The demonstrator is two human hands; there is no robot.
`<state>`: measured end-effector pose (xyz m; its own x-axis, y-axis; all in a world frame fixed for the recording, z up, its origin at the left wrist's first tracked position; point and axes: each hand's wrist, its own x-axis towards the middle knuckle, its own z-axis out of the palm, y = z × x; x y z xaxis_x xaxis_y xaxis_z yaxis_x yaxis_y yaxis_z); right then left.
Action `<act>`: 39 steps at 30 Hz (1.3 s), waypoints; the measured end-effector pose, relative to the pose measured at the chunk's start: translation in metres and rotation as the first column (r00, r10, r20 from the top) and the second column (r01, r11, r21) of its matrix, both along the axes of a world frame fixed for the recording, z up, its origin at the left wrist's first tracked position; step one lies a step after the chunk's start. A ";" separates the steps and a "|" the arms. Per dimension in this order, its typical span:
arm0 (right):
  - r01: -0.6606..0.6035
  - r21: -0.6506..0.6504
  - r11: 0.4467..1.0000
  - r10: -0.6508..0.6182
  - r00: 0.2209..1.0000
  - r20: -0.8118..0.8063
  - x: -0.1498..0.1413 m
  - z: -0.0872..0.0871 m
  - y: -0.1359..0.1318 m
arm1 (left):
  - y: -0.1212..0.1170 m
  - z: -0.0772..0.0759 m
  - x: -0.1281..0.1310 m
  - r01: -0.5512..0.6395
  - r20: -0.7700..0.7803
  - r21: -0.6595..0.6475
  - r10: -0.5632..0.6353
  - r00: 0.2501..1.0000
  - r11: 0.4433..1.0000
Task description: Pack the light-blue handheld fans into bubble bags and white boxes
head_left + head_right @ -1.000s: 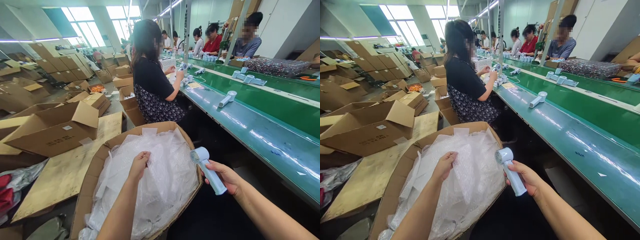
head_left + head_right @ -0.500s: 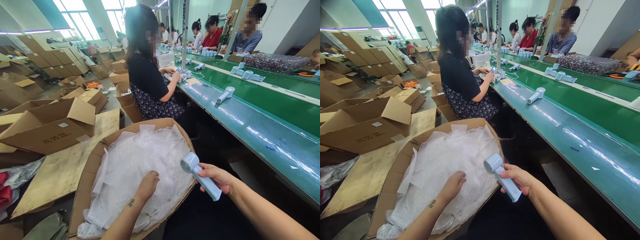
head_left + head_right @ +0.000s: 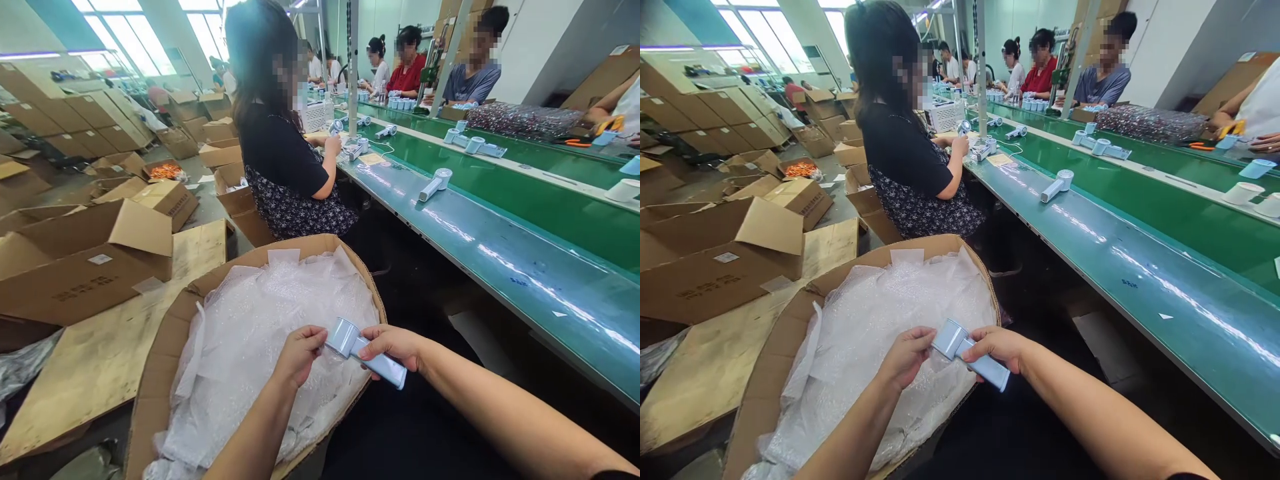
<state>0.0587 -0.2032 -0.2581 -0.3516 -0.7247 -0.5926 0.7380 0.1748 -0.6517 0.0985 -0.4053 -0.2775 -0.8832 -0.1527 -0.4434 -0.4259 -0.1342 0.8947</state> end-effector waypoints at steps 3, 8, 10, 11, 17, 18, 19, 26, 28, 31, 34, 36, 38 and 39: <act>-0.001 0.131 0.991 0.025 0.983 -0.183 0.000 0.004 0.007 | 0.005 0.002 0.000 -0.064 -0.119 -0.138 0.048 0.992 0.988; 0.031 0.135 0.990 -0.001 0.975 -0.222 -0.007 0.019 0.012 | 0.026 0.019 0.011 -0.120 -0.547 -0.643 -0.343 0.764 0.757; 0.104 0.119 0.987 -0.087 0.986 -0.141 -0.008 0.022 0.013 | 0.029 0.020 0.017 -0.193 -0.608 -0.747 -0.537 0.586 0.636; 0.152 0.111 0.982 -0.140 0.984 -0.105 -0.007 0.021 0.014 | 0.029 0.018 0.019 -0.229 -0.605 -0.778 -0.600 0.524 0.585; 0.387 0.056 0.921 -0.380 0.920 -0.098 0.009 0.012 0.012 | 0.022 -0.004 0.012 -0.388 -0.519 -0.854 -0.605 0.604 0.346; 0.404 0.054 0.913 -0.398 0.912 -0.102 0.010 0.012 0.011 | 0.023 -0.007 0.009 -0.382 -0.486 -0.874 -0.572 0.661 0.301; 0.423 0.058 0.904 -0.416 0.903 -0.110 0.010 0.012 0.011 | 0.026 -0.009 0.006 -0.363 -0.451 -0.893 -0.533 0.716 0.268; 0.520 0.146 0.842 -0.528 0.849 0.019 -0.003 0.019 0.016 | 0.068 -0.005 0.009 -0.200 -0.439 -0.880 -0.578 0.688 0.430; 0.504 0.165 0.848 -0.523 0.845 0.112 -0.005 0.020 0.018 | 0.073 -0.002 0.010 -0.137 -0.434 -0.855 -0.544 0.718 0.500; 0.474 0.173 0.863 -0.499 0.852 0.158 -0.008 0.017 0.020 | 0.072 0.001 0.008 0.030 -0.364 -0.788 -0.505 0.782 0.615; 0.342 0.248 0.907 -0.314 0.938 -0.145 -0.019 0.015 0.022 | 0.069 0.004 0.000 0.107 -0.287 -0.680 -0.397 0.872 0.726; 0.262 0.344 0.902 -0.141 0.930 -0.339 -0.033 0.020 0.026 | 0.067 0.008 -0.009 0.091 -0.244 -0.634 -0.310 0.919 0.768; 0.216 0.413 0.885 -0.036 0.915 -0.402 -0.049 0.031 0.031 | 0.066 0.016 -0.018 0.123 -0.194 -0.599 -0.293 0.936 0.792; 0.203 0.433 0.879 -0.008 0.912 -0.411 -0.058 0.039 0.035 | 0.066 0.022 -0.023 0.154 -0.165 -0.574 -0.298 0.940 0.805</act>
<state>0.0010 -0.1687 -0.2191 -0.6795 -0.3509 -0.6444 0.4749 0.4591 -0.7508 0.0751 -0.3388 -0.2555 -0.9886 -0.0875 -0.1224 -0.1495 0.4786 0.8652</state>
